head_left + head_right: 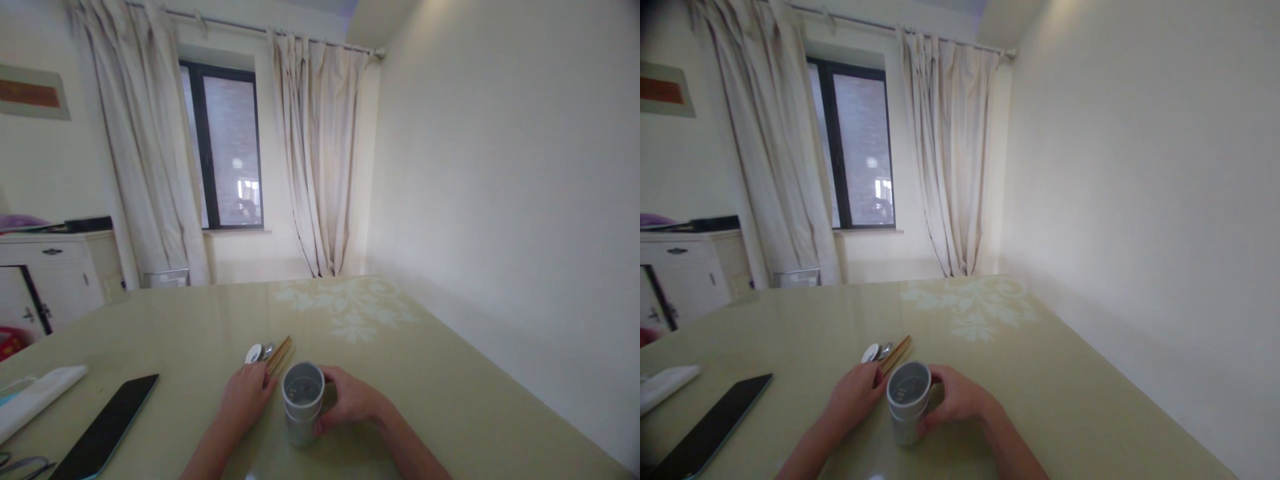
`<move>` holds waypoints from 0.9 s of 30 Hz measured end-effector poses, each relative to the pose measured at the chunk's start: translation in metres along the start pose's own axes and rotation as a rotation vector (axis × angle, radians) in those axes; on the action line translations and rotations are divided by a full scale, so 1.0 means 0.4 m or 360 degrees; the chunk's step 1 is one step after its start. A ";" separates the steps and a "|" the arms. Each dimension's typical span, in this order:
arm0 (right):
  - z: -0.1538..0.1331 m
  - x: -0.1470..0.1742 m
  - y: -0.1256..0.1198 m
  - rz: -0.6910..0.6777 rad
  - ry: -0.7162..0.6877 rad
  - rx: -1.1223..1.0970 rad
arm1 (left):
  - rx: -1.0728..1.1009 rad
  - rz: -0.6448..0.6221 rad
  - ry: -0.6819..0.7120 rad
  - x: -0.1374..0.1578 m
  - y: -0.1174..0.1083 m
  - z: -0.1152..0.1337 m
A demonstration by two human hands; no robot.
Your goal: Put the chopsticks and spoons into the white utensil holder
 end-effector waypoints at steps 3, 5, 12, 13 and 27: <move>0.012 0.018 -0.001 -0.0106 0.0121 0.0030 | 0.0002 0.0003 0.0110 0.014 -0.003 0.026; 0.034 0.041 -0.023 -0.0089 0.0231 0.0089 | 0.0055 -0.0007 0.0203 0.024 -0.007 0.053; 0.114 0.091 -0.157 0.0595 0.0408 0.0158 | 0.0489 0.0019 0.0276 0.023 -0.034 0.104; 0.119 0.079 -0.154 0.0657 0.0391 0.0153 | 0.0589 0.0056 0.0310 0.022 -0.039 0.109; -0.009 0.163 -0.290 0.1745 -0.0343 -0.0316 | 0.0424 0.0412 0.0369 0.017 -0.074 0.073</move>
Point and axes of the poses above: each hand's wrist, its own x-axis away from the middle knuckle, its own y-axis out of the palm, z = x × y, the point moved 10 cm from there along -x, towards the middle knuckle, and after that the axes turned 12 degrees about -z, right-handed, at the moved point
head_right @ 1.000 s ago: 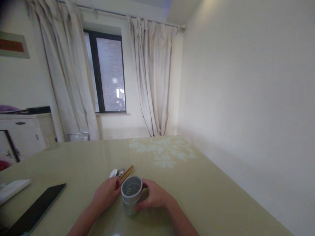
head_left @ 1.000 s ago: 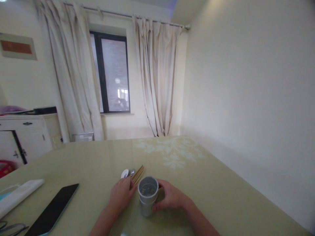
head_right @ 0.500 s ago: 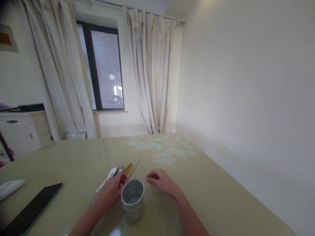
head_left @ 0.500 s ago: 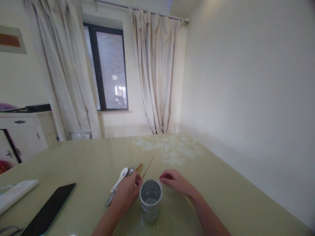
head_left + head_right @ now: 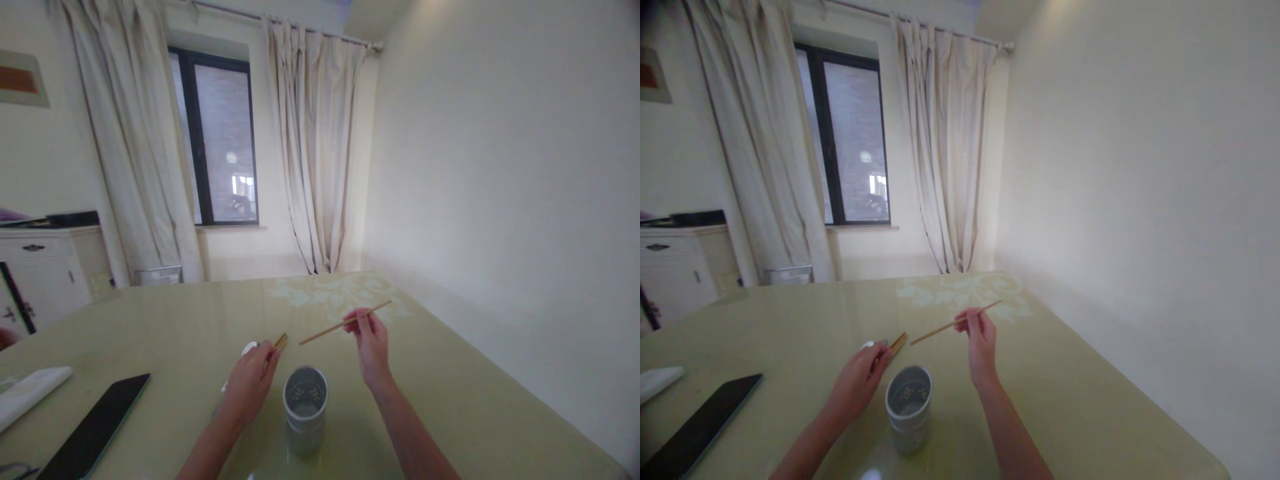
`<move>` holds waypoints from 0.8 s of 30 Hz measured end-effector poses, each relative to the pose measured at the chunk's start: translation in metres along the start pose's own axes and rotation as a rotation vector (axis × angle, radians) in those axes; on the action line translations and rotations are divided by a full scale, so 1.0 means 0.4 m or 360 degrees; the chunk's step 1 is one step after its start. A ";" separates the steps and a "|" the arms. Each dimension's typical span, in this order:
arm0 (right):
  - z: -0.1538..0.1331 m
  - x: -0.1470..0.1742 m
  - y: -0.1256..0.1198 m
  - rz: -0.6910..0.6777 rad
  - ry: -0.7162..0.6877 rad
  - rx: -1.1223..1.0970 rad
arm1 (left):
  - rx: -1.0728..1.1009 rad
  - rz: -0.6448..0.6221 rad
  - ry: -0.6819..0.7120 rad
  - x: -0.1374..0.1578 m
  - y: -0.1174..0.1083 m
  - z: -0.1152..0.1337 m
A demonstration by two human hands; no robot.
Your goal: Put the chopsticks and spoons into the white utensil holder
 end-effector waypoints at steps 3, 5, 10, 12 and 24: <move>-0.090 -0.042 -0.001 -0.0048 -0.0125 -0.0007 | -0.0328 -0.0124 -0.0132 0.000 0.021 -0.036; -0.102 -0.060 0.088 -0.0440 0.0006 0.0101 | -0.0484 -0.0192 -0.0197 0.005 0.040 -0.051; -0.026 -0.008 0.250 -0.0975 0.0306 0.0240 | -0.0545 -0.0280 -0.0253 0.015 0.065 -0.059; 0.017 0.022 0.262 -0.0987 0.0380 0.0255 | -0.0518 -0.0314 -0.0271 0.017 0.064 -0.055; 0.087 0.098 0.236 -0.0981 0.0410 0.0337 | -0.0356 -0.0439 -0.0513 0.037 0.056 -0.058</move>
Point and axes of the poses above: each hand's wrist, its own x-axis away from the middle knuckle, its own y-axis out of the palm, z = x × y, the point moved 10 cm from there along -x, towards the middle knuckle, and after that the axes turned 12 degrees about -z, right-handed, at the moved point
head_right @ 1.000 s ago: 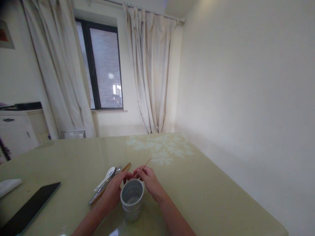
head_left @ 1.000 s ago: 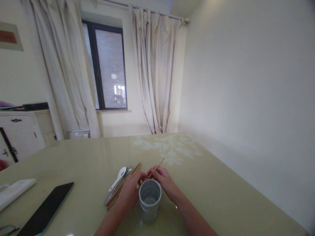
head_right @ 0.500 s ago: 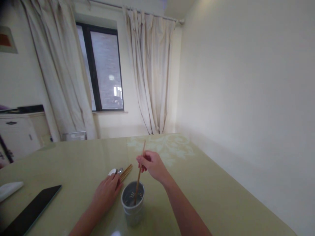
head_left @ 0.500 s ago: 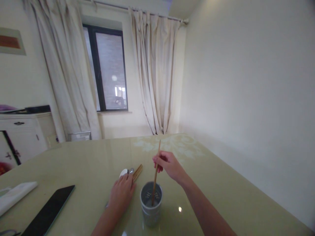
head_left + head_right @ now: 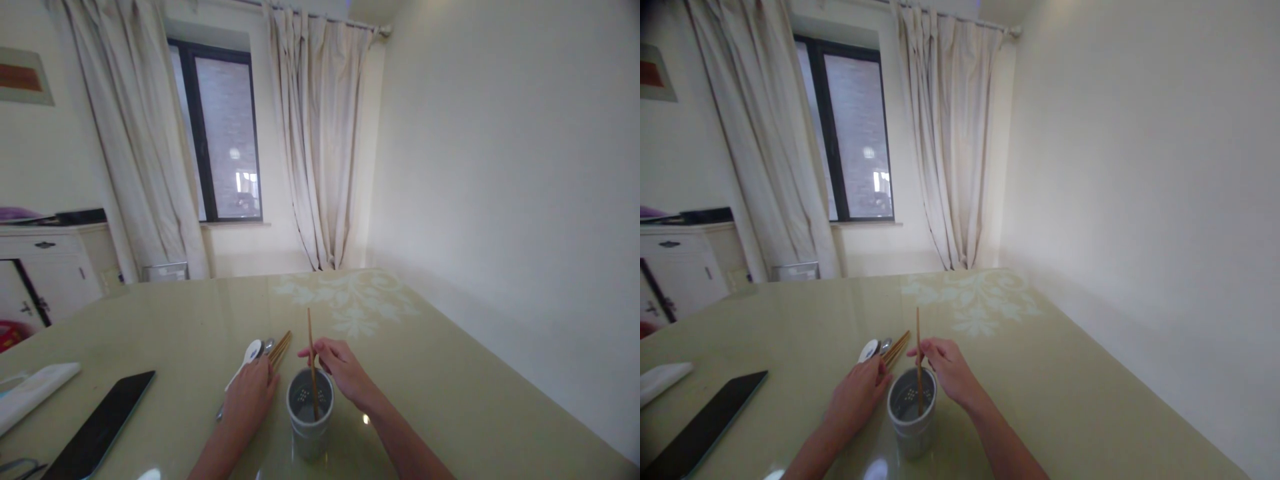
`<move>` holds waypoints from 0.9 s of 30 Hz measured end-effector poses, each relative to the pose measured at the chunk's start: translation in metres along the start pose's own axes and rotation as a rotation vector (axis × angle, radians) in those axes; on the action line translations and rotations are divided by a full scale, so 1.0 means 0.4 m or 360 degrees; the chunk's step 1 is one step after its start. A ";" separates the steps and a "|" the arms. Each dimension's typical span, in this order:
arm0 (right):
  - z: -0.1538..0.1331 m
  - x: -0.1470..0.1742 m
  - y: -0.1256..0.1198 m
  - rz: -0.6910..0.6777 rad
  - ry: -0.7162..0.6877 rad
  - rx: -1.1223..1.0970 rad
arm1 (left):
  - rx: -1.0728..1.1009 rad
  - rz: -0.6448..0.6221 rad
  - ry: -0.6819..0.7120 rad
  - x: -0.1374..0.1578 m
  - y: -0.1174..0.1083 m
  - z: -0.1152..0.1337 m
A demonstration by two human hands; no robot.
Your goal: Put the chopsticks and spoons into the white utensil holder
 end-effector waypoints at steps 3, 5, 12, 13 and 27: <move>0.031 0.000 -0.009 0.0122 0.0038 -0.0157 | -0.0016 0.0002 0.0034 0.002 -0.001 0.008; 0.068 -0.003 -0.018 0.0224 0.0087 -0.0225 | -0.0024 0.0011 0.0115 0.004 -0.002 0.025; 0.197 -0.009 -0.016 0.0312 0.0355 -0.0180 | 0.0388 0.0165 0.0374 0.015 -0.014 0.083; 0.200 -0.011 -0.007 0.0288 0.0351 -0.0203 | 0.0510 0.0223 0.0433 0.019 -0.019 0.090; -0.043 0.132 -0.332 0.1318 -0.0647 -0.0648 | 0.1661 0.0092 0.0803 0.033 -0.084 0.096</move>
Point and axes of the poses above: each hand's wrist, its own x-axis away from the middle knuckle, its own y-axis out of the palm, z = x × y, the point moved 10 cm from there along -x, towards the middle knuckle, and after that the axes turned 12 degrees about -z, right-handed, at the moved point
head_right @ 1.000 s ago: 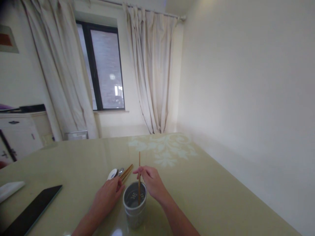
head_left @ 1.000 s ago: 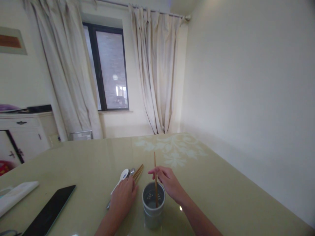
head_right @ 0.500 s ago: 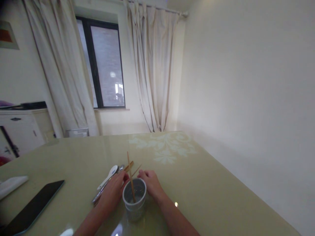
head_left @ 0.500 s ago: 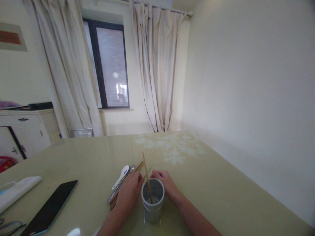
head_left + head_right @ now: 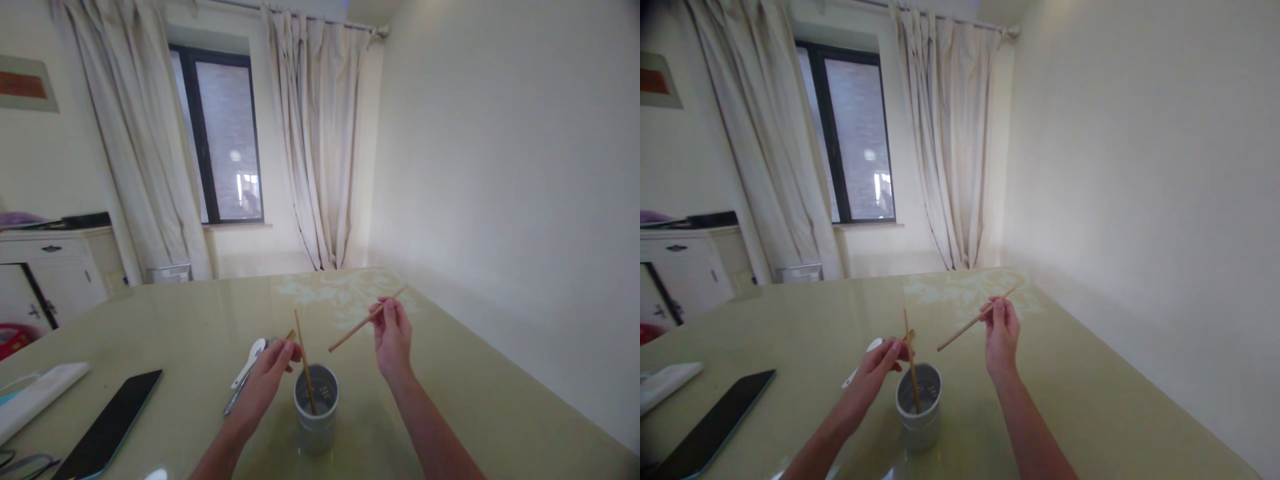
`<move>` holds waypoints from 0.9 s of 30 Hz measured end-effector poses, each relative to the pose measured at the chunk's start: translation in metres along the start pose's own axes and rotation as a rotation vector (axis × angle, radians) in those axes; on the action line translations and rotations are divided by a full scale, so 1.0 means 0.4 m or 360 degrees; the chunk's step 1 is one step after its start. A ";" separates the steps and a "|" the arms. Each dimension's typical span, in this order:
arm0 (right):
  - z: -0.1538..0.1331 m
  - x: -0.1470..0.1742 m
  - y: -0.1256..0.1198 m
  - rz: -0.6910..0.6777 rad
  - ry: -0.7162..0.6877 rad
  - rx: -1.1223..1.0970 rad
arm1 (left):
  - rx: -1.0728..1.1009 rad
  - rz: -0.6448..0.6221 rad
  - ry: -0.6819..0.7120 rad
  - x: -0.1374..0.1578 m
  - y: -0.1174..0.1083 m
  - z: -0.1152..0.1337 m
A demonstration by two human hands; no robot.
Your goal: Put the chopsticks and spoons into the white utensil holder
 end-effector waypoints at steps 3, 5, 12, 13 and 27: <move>-0.033 -0.005 0.021 -0.0112 0.0021 -0.0070 | 0.0123 -0.0131 -0.0038 0.008 0.046 0.015; -0.016 0.018 0.079 -0.0335 0.0141 0.0017 | 0.0142 -0.0186 -0.0043 0.010 0.073 0.020; 0.107 0.145 0.245 -0.1013 0.0520 0.0427 | 0.0146 -0.0196 -0.0019 0.005 0.087 0.024; 0.116 0.156 0.252 -0.1055 0.0544 0.0434 | 0.0140 -0.0200 -0.0007 0.005 0.085 0.027; 0.153 0.173 0.240 -0.1041 0.0529 0.0532 | -0.0210 0.0041 -0.0073 0.000 -0.016 -0.009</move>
Point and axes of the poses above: each hand's wrist, its own x-axis away from the middle knuckle, its own y-axis out of the palm, z = x × y, the point moved 10 cm from there along -x, towards the middle knuckle, and after that the axes turned 12 degrees about -z, right-handed, at the moved point
